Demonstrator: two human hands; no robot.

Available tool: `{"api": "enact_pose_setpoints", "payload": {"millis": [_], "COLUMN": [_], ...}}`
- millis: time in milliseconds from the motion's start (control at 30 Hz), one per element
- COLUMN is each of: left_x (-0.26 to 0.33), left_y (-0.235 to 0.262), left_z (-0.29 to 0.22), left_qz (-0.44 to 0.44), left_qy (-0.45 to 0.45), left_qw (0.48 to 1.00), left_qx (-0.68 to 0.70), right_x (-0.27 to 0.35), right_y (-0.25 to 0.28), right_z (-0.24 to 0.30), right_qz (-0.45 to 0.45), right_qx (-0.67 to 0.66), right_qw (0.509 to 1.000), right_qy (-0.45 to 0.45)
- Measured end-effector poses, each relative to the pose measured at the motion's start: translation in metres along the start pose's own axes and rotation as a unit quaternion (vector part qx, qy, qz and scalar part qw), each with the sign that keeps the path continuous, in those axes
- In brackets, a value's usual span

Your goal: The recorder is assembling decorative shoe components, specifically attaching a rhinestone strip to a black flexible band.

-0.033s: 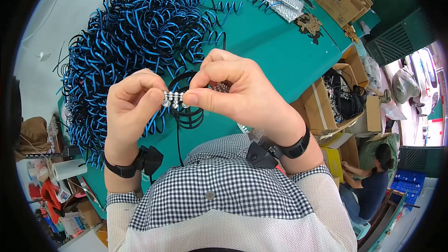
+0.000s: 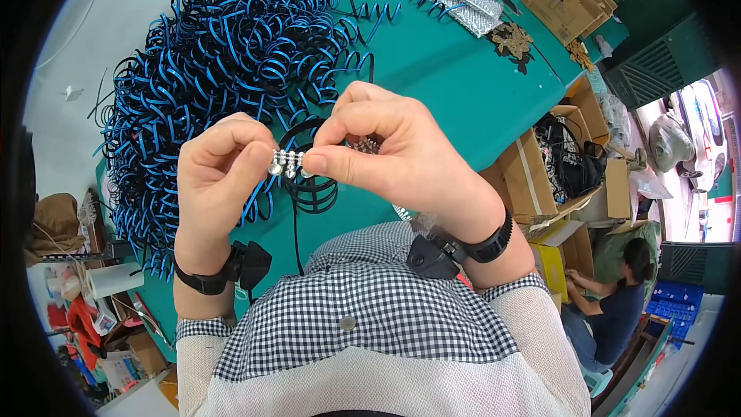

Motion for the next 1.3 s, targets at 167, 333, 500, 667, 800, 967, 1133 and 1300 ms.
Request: {"api": "enact_pose_setpoints", "payload": {"millis": [167,333,500,667,800,967,1133,1300], "left_x": [-0.001,-0.002,-0.001,-0.001,-0.002,-0.011,-0.015,-0.019], "left_y": [-0.002,0.0,0.0,0.007,0.01,-0.001,-0.002,-0.006], "left_z": [-0.003,0.001,0.016,0.035,0.04,0.049,0.063,0.059], "left_qz": [-0.006,-0.018,-0.032,-0.043,-0.069,-0.061,-0.048,-0.05], "left_qy": [-0.051,-0.023,0.116,0.073,0.063,0.032,0.053,0.11], "left_qw": [0.994,0.996,0.992,0.995,0.994,0.989,0.992,0.987], "left_qx": [-0.099,-0.082,0.036,0.061,-0.065,-0.128,-0.107,-0.103], "right_x": [0.001,0.002,0.005,0.002,0.001,0.002,0.003,0.004], "right_y": [-0.002,-0.001,-0.001,-0.004,-0.003,0.001,0.002,0.0], "right_z": [-0.001,0.0,-0.001,-0.021,-0.029,-0.046,-0.063,-0.067], "right_qz": [-0.019,-0.053,-0.062,-0.061,-0.055,-0.074,-0.061,-0.029], "right_qx": [0.02,0.076,0.029,0.0,0.015,-0.008,-0.017,-0.069], "right_qw": [1.0,0.995,0.998,0.998,0.998,0.997,0.998,0.997], "right_qy": [-0.01,0.031,0.006,0.023,0.02,0.0,-0.004,0.013]}}
Point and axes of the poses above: each hand's wrist, its own x-axis away from the middle knuckle, its own y-axis out of the back of the hand, z = x × y, the point moved 7 cm from there along -x, towards the middle knuckle, and after that the axes turned 14 degrees about x, right-handed, at the moved point
